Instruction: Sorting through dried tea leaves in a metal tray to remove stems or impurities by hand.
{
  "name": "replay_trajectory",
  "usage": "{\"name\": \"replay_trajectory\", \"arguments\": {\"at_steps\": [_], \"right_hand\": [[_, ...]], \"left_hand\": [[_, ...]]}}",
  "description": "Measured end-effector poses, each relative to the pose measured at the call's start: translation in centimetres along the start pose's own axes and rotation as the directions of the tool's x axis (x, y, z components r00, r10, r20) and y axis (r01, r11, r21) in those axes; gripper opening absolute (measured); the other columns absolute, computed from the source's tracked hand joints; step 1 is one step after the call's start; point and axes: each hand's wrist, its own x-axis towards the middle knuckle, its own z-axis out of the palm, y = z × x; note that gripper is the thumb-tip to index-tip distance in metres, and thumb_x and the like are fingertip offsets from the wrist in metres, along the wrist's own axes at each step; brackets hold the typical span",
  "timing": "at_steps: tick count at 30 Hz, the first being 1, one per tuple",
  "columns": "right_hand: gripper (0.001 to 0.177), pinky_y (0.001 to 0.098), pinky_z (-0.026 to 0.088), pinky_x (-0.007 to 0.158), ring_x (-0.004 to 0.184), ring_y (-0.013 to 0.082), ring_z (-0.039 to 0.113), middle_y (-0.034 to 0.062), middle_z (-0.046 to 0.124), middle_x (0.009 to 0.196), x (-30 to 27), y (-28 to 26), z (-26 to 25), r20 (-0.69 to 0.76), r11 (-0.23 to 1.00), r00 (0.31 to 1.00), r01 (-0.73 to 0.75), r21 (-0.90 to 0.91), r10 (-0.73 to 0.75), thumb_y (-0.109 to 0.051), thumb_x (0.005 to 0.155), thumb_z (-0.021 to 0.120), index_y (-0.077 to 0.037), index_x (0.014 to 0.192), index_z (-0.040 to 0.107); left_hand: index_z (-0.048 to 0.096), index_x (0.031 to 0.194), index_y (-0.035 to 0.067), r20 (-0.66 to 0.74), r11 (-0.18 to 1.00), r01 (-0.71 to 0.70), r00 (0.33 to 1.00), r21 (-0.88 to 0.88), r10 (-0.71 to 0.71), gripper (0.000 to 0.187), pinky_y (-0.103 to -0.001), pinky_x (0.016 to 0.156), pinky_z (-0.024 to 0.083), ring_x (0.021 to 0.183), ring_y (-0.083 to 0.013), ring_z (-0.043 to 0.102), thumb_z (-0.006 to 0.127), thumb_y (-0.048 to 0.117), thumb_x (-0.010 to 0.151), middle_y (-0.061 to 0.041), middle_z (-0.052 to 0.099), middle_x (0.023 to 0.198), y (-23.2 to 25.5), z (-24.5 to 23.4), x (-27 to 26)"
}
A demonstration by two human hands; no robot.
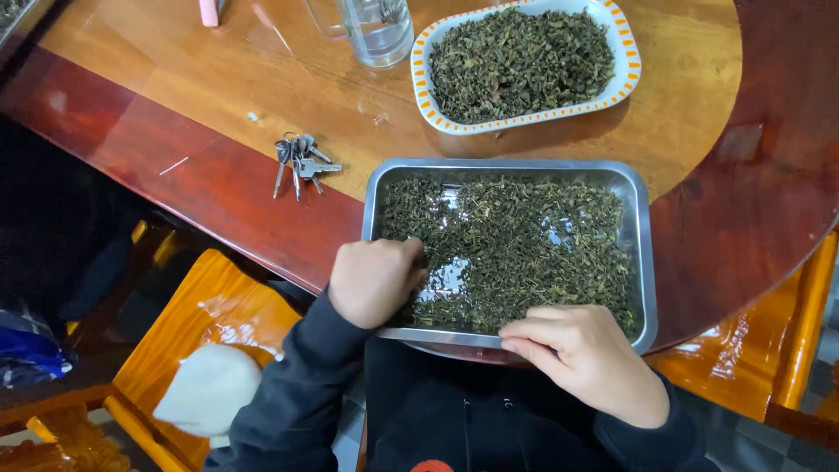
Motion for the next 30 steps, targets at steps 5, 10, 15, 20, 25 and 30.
{"name": "replay_trajectory", "arguments": {"at_steps": [5, 10, 15, 20, 25, 30], "right_hand": [[0.016, 0.0303, 0.053, 0.056, 0.063, 0.0121, 0.072, -0.0058, 0.076, 0.075, -0.1, 0.1, 0.0, -0.029, 0.999, 0.999, -0.033, 0.016, 0.033, -0.025, 0.092, 0.069, -0.014, 0.095, 0.08], [0.017, 0.0325, 0.053, 0.063, 0.07, 0.0155, 0.074, -0.0044, 0.079, 0.082, -0.7, 0.7, 0.1, -0.081, 0.998, 0.995, -0.065, -0.016, 0.064, -0.027, 0.093, 0.066, -0.014, 0.093, 0.077], [0.017, 0.0317, 0.056, 0.067, 0.075, 0.0144, 0.077, -0.0051, 0.082, 0.09, -1.0, 0.8, 0.8, -0.146, 0.985, 0.978, -0.159, -0.063, 0.149, -0.029, 0.09, 0.069, -0.016, 0.095, 0.08], [0.015, 0.0326, 0.05, 0.057, 0.064, 0.0132, 0.07, -0.007, 0.073, 0.073, -0.9, 0.4, 1.1, -0.065, 0.992, 0.993, -0.103, -0.074, 0.098, -0.026, 0.091, 0.07, -0.017, 0.092, 0.081], [0.015, 0.0313, 0.05, 0.056, 0.064, 0.0125, 0.07, -0.0074, 0.073, 0.073, -1.0, 0.3, 1.0, -0.052, 0.995, 0.996, -0.075, -0.067, 0.072, -0.025, 0.091, 0.07, -0.018, 0.093, 0.082], [0.015, 0.0326, 0.049, 0.057, 0.063, 0.0138, 0.07, -0.0056, 0.072, 0.071, -1.3, 0.1, 1.2, -0.056, 0.996, 0.995, -0.081, -0.034, 0.079, -0.026, 0.091, 0.07, -0.016, 0.091, 0.08]], "left_hand": [[0.058, 0.085, 0.018, -0.138, 0.997, -0.063, 0.989, -0.038, 0.057, 0.014, -0.051, 0.043, 0.044, 0.059, -0.0383, 0.066, 0.063, 0.028, 0.093, -0.006, 0.065, 0.063, -0.9, 1.5, 0.1], [0.06, 0.093, 0.022, -0.123, 0.97, -0.041, 0.992, -0.241, 0.012, 0.013, -0.054, 0.056, 0.049, 0.07, -0.0389, 0.068, 0.057, 0.034, 0.092, -0.004, 0.073, 0.075, -0.6, -1.3, -0.5], [0.056, 0.085, 0.023, -0.198, 0.81, 0.036, 0.962, -0.586, -0.186, 0.011, -0.037, 0.057, 0.046, 0.051, -0.0221, 0.053, 0.066, 0.027, 0.088, 0.005, 0.049, 0.056, -0.1, -2.3, -1.8], [0.055, 0.085, 0.016, -0.243, 0.625, -0.08, 0.953, -0.777, -0.181, 0.012, -0.029, 0.054, 0.039, 0.051, -0.0124, 0.038, 0.065, 0.018, 0.093, 0.006, 0.038, 0.057, 2.8, -2.9, -3.4], [0.056, 0.09, 0.014, -0.235, 0.221, -0.187, 0.948, -0.957, -0.217, 0.011, -0.022, 0.054, 0.031, 0.058, -0.0036, 0.035, 0.063, 0.016, 0.099, 0.008, 0.045, 0.068, 5.2, -1.2, -3.6], [0.055, 0.088, 0.01, -0.083, -0.231, -0.127, 0.978, -0.965, -0.192, 0.01, -0.021, 0.053, 0.034, 0.056, -0.006, 0.041, 0.059, 0.005, 0.095, 0.003, 0.047, 0.064, 6.2, -1.0, -3.2]]}}
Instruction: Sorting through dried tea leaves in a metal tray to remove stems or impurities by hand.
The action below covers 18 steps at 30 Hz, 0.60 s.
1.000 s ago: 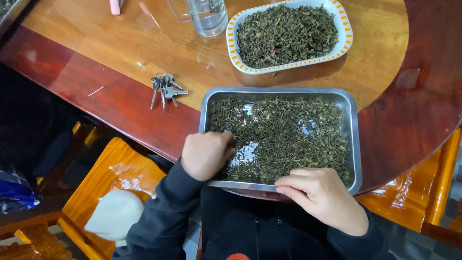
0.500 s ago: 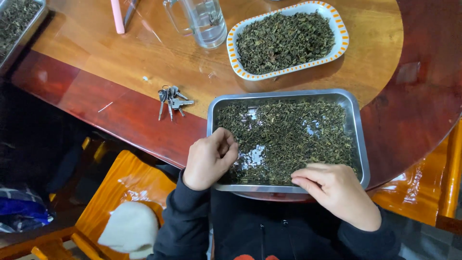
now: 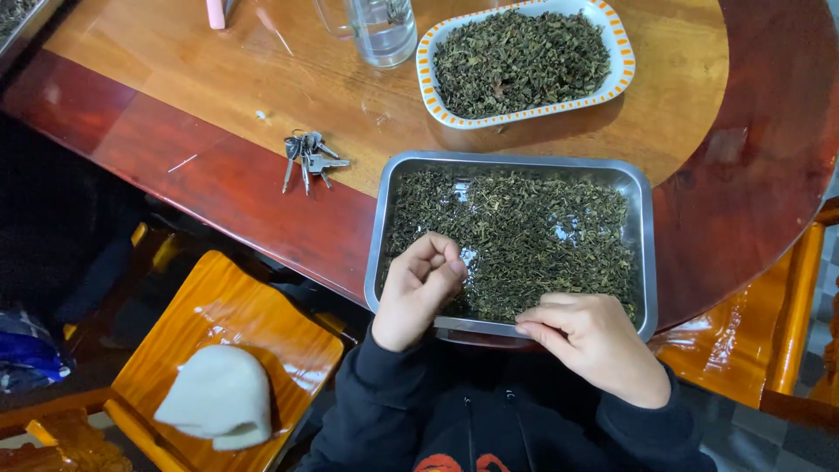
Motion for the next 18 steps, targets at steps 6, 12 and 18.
{"name": "replay_trajectory", "arguments": {"at_steps": [6, 12, 18], "right_hand": [[0.015, 0.0304, 0.049, 0.054, 0.06, 0.0119, 0.069, -0.0076, 0.072, 0.07, 0.0, -0.3, -0.3, 0.046, 1.0, 0.999, 0.023, -0.005, -0.023, -0.026, 0.091, 0.07, -0.018, 0.086, 0.08], [0.011, 0.0335, 0.052, 0.065, 0.072, 0.0164, 0.073, -0.0068, 0.078, 0.086, 1.9, -1.5, 0.4, -0.035, 0.994, 0.999, -0.025, -0.102, 0.022, -0.026, 0.092, 0.067, -0.019, 0.089, 0.075], [0.012, 0.0423, 0.057, 0.064, 0.078, 0.0281, 0.074, -0.0037, 0.076, 0.08, 3.4, -0.6, 1.9, -0.045, 0.956, 0.982, -0.19, -0.222, 0.185, -0.025, 0.091, 0.066, -0.026, 0.096, 0.077]], "left_hand": [[0.068, 0.094, 0.012, -0.055, 0.942, -0.078, 0.993, 0.325, 0.101, 0.014, -0.024, 0.067, 0.045, 0.073, -0.0086, 0.053, 0.059, 0.001, 0.092, 0.001, 0.064, 0.084, -2.5, -1.2, 0.3], [0.075, 0.099, 0.024, -0.026, 0.399, -0.012, 0.996, 0.917, 0.088, 0.019, -0.05, 0.07, 0.053, 0.082, -0.035, 0.073, 0.058, 0.023, 0.089, -0.002, 0.079, 0.09, -1.9, 1.2, -0.4], [0.07, 0.1, 0.019, 0.078, 0.168, -0.079, 0.997, 0.983, 0.011, 0.011, -0.04, 0.065, 0.059, 0.074, -0.0288, 0.076, 0.067, 0.018, 0.089, -0.003, 0.076, 0.077, -2.0, 2.0, 0.0]]}}
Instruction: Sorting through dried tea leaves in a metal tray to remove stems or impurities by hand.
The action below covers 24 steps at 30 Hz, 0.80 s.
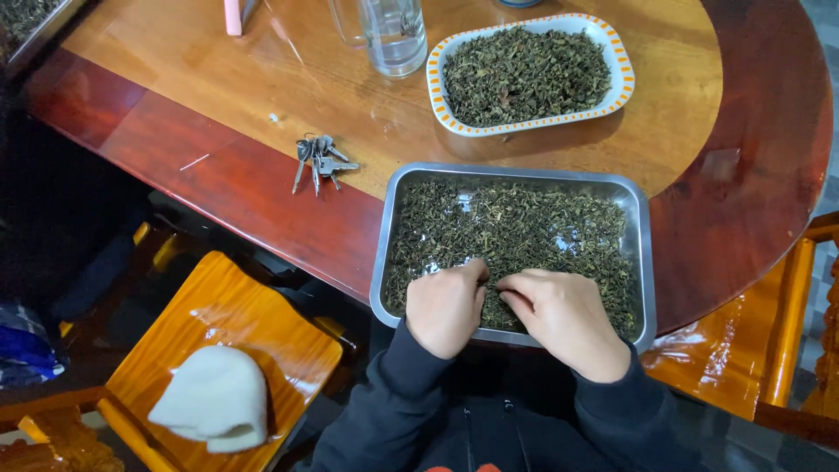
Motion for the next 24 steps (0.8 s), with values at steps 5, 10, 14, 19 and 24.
{"name": "replay_trajectory", "arguments": {"at_steps": [5, 10, 14, 19, 24], "right_hand": [[0.007, 0.0459, 0.057, 0.066, 0.08, 0.0312, 0.073, -0.0025, 0.076, 0.079, 0.2, -0.1, 0.8, 0.069, 0.997, 0.997, -0.029, -0.075, 0.034, -0.023, 0.087, 0.067, -0.023, 0.092, 0.072], [0.006, 0.043, 0.058, 0.067, 0.079, 0.0289, 0.075, -0.0041, 0.077, 0.077, -0.2, -0.3, -0.2, 0.073, 0.995, 0.996, -0.051, -0.087, 0.058, -0.019, 0.087, 0.067, -0.022, 0.088, 0.072], [0.003, 0.0425, 0.056, 0.064, 0.068, 0.0296, 0.07, -0.0005, 0.065, 0.061, -1.0, 0.3, -1.3, -0.04, 0.986, 0.986, -0.164, 0.008, 0.165, -0.023, 0.086, 0.07, -0.024, 0.088, 0.068], [0.007, 0.04, 0.052, 0.06, 0.056, 0.0297, 0.064, 0.0015, 0.057, 0.053, -2.1, 1.5, -2.0, -0.14, 0.962, 0.955, -0.245, 0.123, 0.261, -0.022, 0.086, 0.071, -0.023, 0.086, 0.064], [0.012, 0.0355, 0.051, 0.057, 0.055, 0.0262, 0.063, 0.0024, 0.057, 0.056, -2.8, 2.4, -2.1, -0.241, 0.952, 0.937, -0.198, 0.232, 0.253, -0.021, 0.088, 0.072, -0.019, 0.083, 0.061]], "left_hand": [[0.068, 0.093, 0.017, -0.031, 0.998, -0.027, 0.999, 0.056, 0.028, 0.004, -0.038, 0.06, 0.058, 0.068, -0.0287, 0.075, 0.067, 0.018, 0.089, -0.004, 0.074, 0.071, -0.1, 0.0, -0.1], [0.068, 0.09, 0.019, -0.041, 0.998, 0.039, 0.998, 0.047, -0.037, 0.003, -0.043, 0.066, 0.059, 0.071, -0.0317, 0.075, 0.067, 0.022, 0.09, -0.004, 0.074, 0.072, -0.7, -0.9, -0.3], [0.07, 0.09, 0.016, -0.059, 0.979, 0.123, 0.989, -0.165, -0.134, 0.01, -0.051, 0.071, 0.057, 0.076, -0.0415, 0.073, 0.071, 0.026, 0.088, -0.011, 0.075, 0.072, -2.4, -2.1, -0.1], [0.068, 0.091, 0.014, -0.08, 0.856, 0.127, 0.978, -0.501, -0.192, 0.011, -0.044, 0.071, 0.055, 0.071, -0.0348, 0.069, 0.071, 0.025, 0.091, -0.009, 0.069, 0.066, -4.1, -2.4, 0.4], [0.051, 0.107, 0.008, -0.025, 0.381, -0.02, 1.0, -0.924, -0.01, 0.01, -0.023, 0.056, 0.042, 0.067, -0.0123, 0.054, 0.041, 0.009, 0.107, -0.007, 0.066, 0.077, -3.8, 0.2, 1.4]]}}
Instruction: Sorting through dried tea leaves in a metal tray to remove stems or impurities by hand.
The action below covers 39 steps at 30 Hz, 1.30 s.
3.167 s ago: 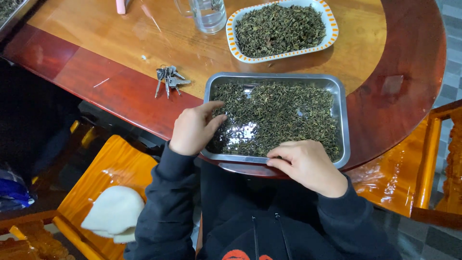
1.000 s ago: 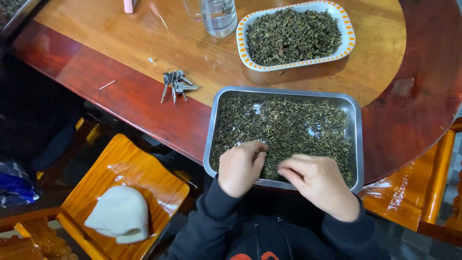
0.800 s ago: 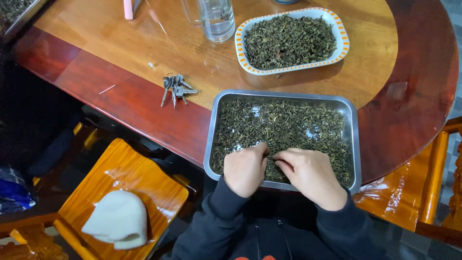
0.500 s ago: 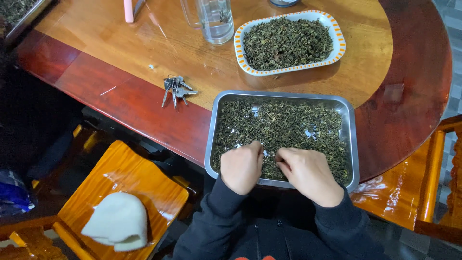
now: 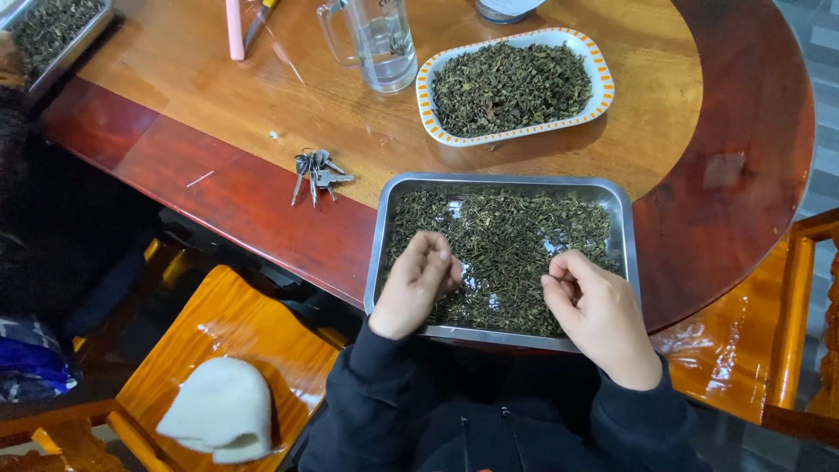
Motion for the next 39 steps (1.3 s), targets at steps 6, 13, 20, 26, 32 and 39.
{"name": "replay_trajectory", "arguments": {"at_steps": [6, 13, 20, 26, 32, 39], "right_hand": [[0.006, 0.0379, 0.052, 0.057, 0.056, 0.0259, 0.06, 0.0099, 0.062, 0.064, -0.1, 1.0, -0.5, -0.01, 0.986, 1.0, -0.015, 0.163, 0.017, -0.01, 0.095, 0.06, -0.014, 0.091, 0.064], [0.017, 0.0385, 0.053, 0.058, 0.062, 0.0222, 0.063, 0.012, 0.067, 0.066, -0.5, 1.6, -1.4, -0.035, 0.974, 0.999, -0.022, 0.226, 0.031, -0.007, 0.094, 0.058, -0.013, 0.094, 0.075], [0.021, 0.0419, 0.056, 0.07, 0.073, 0.0273, 0.07, 0.0128, 0.074, 0.078, -0.4, 1.9, -1.4, -0.08, 0.962, 0.997, 0.043, 0.27, -0.022, -0.002, 0.095, 0.057, -0.011, 0.094, 0.076], [0.021, 0.0431, 0.056, 0.078, 0.084, 0.0279, 0.073, 0.0122, 0.076, 0.085, -0.5, 2.4, -2.0, -0.101, 0.965, 0.995, 0.053, 0.256, -0.028, -0.001, 0.095, 0.057, -0.01, 0.097, 0.077], [0.022, 0.043, 0.056, 0.083, 0.09, 0.0265, 0.073, 0.0109, 0.077, 0.089, -0.3, 3.1, -1.5, -0.115, 0.96, 0.993, 0.07, 0.273, -0.039, 0.0, 0.096, 0.058, -0.009, 0.099, 0.077], [0.021, 0.0437, 0.055, 0.084, 0.092, 0.0273, 0.073, 0.0126, 0.077, 0.09, -0.3, 2.5, -1.9, -0.108, 0.958, 0.993, 0.069, 0.278, -0.04, 0.001, 0.097, 0.058, -0.007, 0.1, 0.076]], "left_hand": [[0.072, 0.105, 0.026, -0.083, 0.673, 0.108, 0.994, 0.731, -0.069, 0.022, -0.049, 0.079, 0.057, 0.092, -0.0375, 0.072, 0.051, 0.02, 0.1, -0.005, 0.078, 0.091, 1.8, 3.0, 0.6], [0.068, 0.118, 0.029, -0.207, 0.3, 0.212, 0.977, 0.93, -0.046, 0.026, -0.047, 0.072, 0.06, 0.081, -0.0363, 0.077, 0.046, 0.029, 0.102, -0.011, 0.077, 0.081, 0.5, 2.9, 2.0], [0.07, 0.117, 0.026, 0.115, 0.486, -0.07, 0.991, 0.871, -0.064, 0.023, -0.053, 0.079, 0.059, 0.087, -0.0411, 0.076, 0.061, 0.029, 0.095, -0.013, 0.078, 0.086, 2.6, 6.9, 0.0], [0.072, 0.102, 0.027, 0.132, 0.255, -0.133, 0.991, 0.958, 0.02, 0.014, -0.045, 0.069, 0.061, 0.077, -0.0319, 0.077, 0.067, 0.025, 0.089, -0.005, 0.077, 0.079, 0.6, 5.9, 0.8], [0.071, 0.102, 0.027, -0.09, 0.153, 0.068, 0.986, 0.986, 0.141, 0.012, -0.04, 0.063, 0.06, 0.068, -0.0289, 0.076, 0.062, 0.024, 0.094, -0.003, 0.074, 0.071, 2.1, 2.9, 1.3], [0.074, 0.104, 0.023, -0.059, 0.258, 0.024, 0.99, 0.966, 0.129, 0.014, -0.046, 0.068, 0.061, 0.075, -0.0358, 0.077, 0.066, 0.028, 0.094, -0.008, 0.078, 0.079, 4.6, 2.4, 2.2]]}}
